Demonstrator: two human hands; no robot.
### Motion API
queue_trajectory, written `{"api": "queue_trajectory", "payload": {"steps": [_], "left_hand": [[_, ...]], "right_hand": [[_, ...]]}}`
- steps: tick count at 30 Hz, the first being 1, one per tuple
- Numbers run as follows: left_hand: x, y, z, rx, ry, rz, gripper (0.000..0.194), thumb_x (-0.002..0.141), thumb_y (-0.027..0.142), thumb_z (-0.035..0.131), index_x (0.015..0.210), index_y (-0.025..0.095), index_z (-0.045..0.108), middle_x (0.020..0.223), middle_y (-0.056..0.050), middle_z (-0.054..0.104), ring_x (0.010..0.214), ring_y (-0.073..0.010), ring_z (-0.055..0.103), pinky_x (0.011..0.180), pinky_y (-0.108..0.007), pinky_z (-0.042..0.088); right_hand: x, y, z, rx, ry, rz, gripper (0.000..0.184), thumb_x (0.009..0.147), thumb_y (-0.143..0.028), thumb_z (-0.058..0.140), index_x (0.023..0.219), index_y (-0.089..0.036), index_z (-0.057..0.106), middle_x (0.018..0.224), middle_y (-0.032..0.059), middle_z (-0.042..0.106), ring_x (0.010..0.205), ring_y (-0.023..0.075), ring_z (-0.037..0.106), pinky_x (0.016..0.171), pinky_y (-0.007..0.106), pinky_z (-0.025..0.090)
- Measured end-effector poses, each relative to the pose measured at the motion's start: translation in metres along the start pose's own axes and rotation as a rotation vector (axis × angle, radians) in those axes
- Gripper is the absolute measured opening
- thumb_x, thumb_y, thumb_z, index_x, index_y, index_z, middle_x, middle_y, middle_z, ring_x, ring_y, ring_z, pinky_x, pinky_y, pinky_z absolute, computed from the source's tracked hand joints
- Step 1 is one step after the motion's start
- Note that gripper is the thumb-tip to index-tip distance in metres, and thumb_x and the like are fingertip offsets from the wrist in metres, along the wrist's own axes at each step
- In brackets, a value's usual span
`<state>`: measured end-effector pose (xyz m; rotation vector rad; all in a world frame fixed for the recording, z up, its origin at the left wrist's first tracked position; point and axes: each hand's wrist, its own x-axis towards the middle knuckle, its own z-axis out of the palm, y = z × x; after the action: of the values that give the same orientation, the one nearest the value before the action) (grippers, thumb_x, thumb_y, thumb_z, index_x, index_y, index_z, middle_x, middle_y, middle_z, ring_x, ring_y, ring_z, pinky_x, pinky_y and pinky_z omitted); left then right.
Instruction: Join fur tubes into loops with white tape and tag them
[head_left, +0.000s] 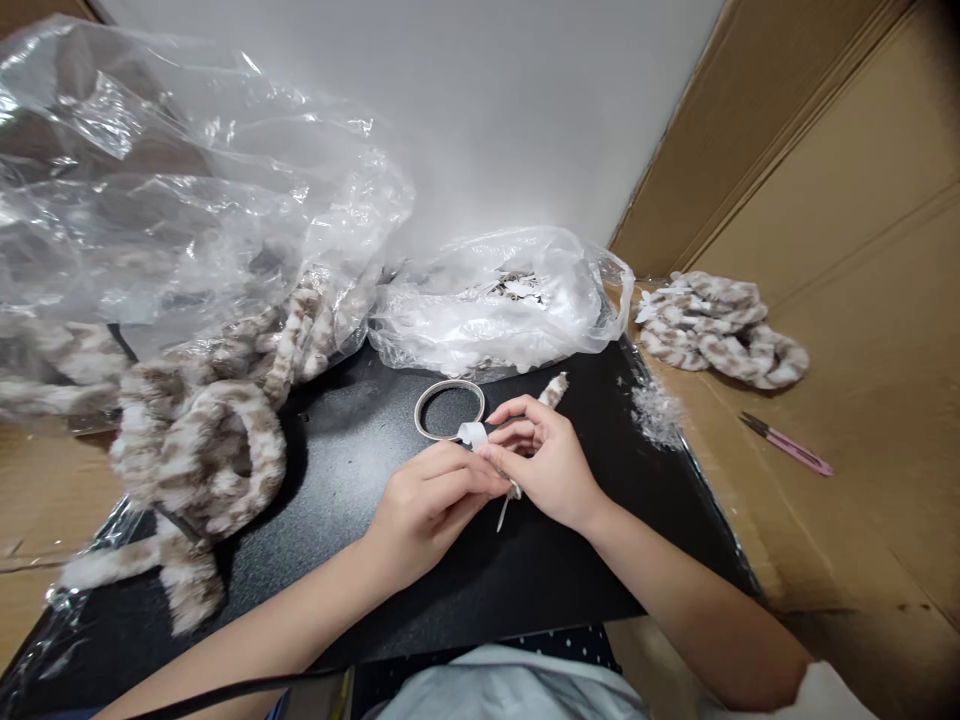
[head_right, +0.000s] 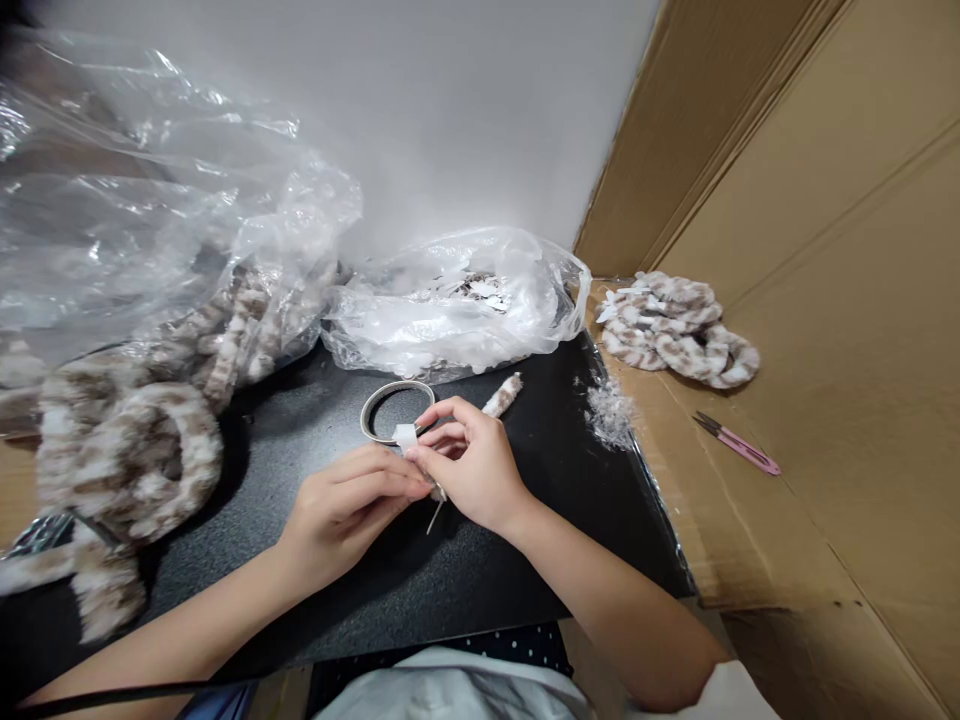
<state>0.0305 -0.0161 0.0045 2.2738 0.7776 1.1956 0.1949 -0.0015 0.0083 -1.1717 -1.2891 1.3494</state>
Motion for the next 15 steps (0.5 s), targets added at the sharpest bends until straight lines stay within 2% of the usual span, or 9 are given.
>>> {"api": "queue_trajectory", "payload": {"steps": [9, 15], "left_hand": [[0.0003, -0.0042, -0.0023, -0.038, 0.02, -0.258, 0.012, 0.085, 0.016, 0.064, 0.088, 0.023, 0.073, 0.083, -0.003, 0.075, 0.079, -0.0168, 0.068, 0.076, -0.027, 0.051], [0.0033, -0.0023, -0.0035, -0.186, 0.001, -0.446, 0.009, 0.082, 0.017, 0.067, 0.083, 0.02, 0.075, 0.078, -0.004, 0.074, 0.069, -0.0147, 0.065, 0.064, -0.023, 0.048]], "right_hand": [[-0.002, 0.0067, 0.0053, -0.037, 0.14, -0.17, 0.018, 0.072, -0.02, 0.071, 0.086, -0.021, 0.059, 0.074, -0.0002, 0.07, 0.074, 0.0177, 0.072, 0.064, 0.026, 0.055], [0.003, 0.0054, 0.0046, 0.062, 0.118, -0.073, 0.034, 0.065, -0.025, 0.078, 0.09, -0.022, 0.055, 0.07, -0.0025, 0.07, 0.063, 0.0155, 0.069, 0.061, 0.027, 0.055]]}}
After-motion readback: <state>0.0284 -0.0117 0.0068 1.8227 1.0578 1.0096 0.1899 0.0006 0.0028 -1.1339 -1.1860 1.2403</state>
